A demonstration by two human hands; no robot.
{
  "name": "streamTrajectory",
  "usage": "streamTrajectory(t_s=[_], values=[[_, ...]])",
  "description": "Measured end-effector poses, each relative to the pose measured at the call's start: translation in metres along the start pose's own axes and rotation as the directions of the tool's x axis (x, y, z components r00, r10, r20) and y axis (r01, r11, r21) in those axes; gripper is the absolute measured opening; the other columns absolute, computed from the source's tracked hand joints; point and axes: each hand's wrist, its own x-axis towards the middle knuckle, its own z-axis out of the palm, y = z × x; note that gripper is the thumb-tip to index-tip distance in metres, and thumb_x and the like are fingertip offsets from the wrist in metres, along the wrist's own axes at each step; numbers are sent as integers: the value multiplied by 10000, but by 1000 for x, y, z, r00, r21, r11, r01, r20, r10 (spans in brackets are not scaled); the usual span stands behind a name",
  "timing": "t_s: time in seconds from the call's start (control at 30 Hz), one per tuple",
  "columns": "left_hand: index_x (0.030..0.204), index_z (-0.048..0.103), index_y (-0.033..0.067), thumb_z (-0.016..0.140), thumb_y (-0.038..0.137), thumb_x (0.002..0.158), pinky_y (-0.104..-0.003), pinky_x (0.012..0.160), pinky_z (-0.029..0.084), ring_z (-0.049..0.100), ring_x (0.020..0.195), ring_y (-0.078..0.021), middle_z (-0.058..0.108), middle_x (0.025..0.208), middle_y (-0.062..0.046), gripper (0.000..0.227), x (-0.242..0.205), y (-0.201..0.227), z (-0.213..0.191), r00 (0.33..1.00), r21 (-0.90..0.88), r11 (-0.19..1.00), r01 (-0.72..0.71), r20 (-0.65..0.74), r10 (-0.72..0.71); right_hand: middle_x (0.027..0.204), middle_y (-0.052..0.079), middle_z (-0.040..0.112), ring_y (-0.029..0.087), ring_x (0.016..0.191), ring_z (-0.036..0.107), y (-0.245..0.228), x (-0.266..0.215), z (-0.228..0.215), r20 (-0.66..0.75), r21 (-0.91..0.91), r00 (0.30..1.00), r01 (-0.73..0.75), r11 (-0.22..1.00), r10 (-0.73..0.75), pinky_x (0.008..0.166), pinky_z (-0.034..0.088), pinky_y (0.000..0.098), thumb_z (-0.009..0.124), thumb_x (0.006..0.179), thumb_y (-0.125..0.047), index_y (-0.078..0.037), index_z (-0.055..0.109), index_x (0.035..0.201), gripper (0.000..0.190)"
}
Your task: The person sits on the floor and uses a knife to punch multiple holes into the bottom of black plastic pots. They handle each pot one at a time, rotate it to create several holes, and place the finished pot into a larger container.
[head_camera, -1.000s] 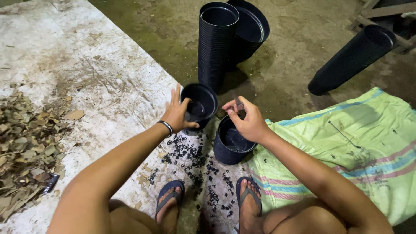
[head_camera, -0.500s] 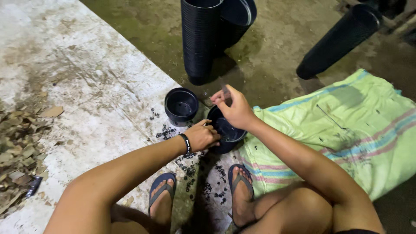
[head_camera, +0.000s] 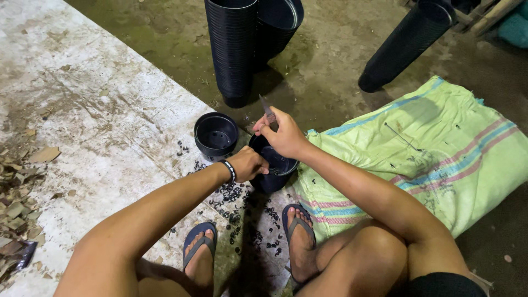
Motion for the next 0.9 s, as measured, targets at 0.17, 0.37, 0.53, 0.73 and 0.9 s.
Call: streamTrajectory(t_s=[0.17,0.37,0.53,0.73,0.9], values=[[841,762,134,676,265,928,-443,835,444,676,793,-329,710,746,-113,178,-5,14,4,999,113,994,8,37,-13,935,120,751,189,878,754,6,0,0,9,43,1000,7,999,-7,830,598,339,592,955,-34,10,585,962,46],[868,779,119,659,225,910,-438,873,410,637,776,-306,676,709,-114,165,-16,25,11,995,151,985,-87,-37,94,946,139,744,196,879,748,7,1,3,12,118,1000,-9,993,7,820,603,340,594,962,-29,-8,515,911,97],[914,774,98,644,188,899,-440,909,404,641,807,-282,672,704,-108,159,-24,27,20,982,188,969,-163,-68,178,949,145,736,199,883,748,6,2,5,7,152,1000,8,988,-9,824,613,342,589,969,-32,-15,494,903,116],[911,759,68,685,174,875,-436,931,411,629,799,-276,691,709,-108,135,-27,28,27,979,195,968,-159,-100,180,948,152,736,203,881,748,7,2,5,0,170,1000,17,985,-17,817,619,344,582,968,-29,-17,486,907,114],[935,768,69,709,152,790,-433,951,418,630,781,-276,677,686,-114,177,-30,37,26,981,199,974,-107,-140,137,926,147,744,201,863,755,7,2,3,-15,92,1000,16,996,-15,815,617,341,585,961,-25,-8,529,917,74]])
